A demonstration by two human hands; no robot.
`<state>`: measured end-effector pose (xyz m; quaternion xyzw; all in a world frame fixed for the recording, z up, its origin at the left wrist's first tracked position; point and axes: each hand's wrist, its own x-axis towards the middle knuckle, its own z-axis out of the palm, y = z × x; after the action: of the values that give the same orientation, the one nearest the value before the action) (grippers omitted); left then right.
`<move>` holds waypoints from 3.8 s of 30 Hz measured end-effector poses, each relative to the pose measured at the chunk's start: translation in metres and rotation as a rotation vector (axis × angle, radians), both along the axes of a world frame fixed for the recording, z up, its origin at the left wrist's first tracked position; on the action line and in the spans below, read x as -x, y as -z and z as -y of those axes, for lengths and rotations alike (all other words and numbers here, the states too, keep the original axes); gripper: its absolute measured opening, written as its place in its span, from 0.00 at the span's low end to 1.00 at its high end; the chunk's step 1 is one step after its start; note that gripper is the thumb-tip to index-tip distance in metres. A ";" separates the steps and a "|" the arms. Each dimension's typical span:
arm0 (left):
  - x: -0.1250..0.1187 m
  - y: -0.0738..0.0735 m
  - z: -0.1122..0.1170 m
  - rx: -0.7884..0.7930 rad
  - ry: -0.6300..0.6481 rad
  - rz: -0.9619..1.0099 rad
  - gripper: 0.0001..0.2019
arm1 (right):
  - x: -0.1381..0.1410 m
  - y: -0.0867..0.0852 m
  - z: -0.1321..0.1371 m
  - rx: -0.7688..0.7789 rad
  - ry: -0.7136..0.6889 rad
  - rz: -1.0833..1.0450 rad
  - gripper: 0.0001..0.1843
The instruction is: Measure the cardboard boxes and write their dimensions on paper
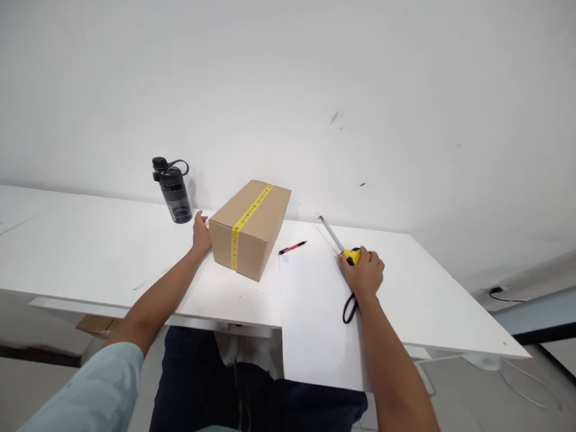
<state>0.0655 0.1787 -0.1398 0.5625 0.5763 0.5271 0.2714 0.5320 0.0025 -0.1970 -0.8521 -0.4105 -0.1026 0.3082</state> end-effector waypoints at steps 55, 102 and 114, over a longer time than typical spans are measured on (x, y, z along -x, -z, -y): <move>-0.042 0.017 0.069 -0.656 0.620 0.236 0.43 | 0.141 -0.219 0.074 -0.469 -0.827 1.449 0.41; -0.024 -0.008 0.059 -0.948 0.542 -0.378 0.35 | 0.091 -0.147 0.089 -0.398 -0.705 1.057 0.39; -0.027 -0.008 0.064 -1.062 0.492 -0.342 0.36 | 0.116 -0.152 0.072 -0.419 -0.686 1.100 0.46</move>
<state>0.0923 0.1147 -0.1318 0.8144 0.1232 0.5664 -0.0286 0.4164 -0.0695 -0.0445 -0.4199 -0.7259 -0.4946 0.2283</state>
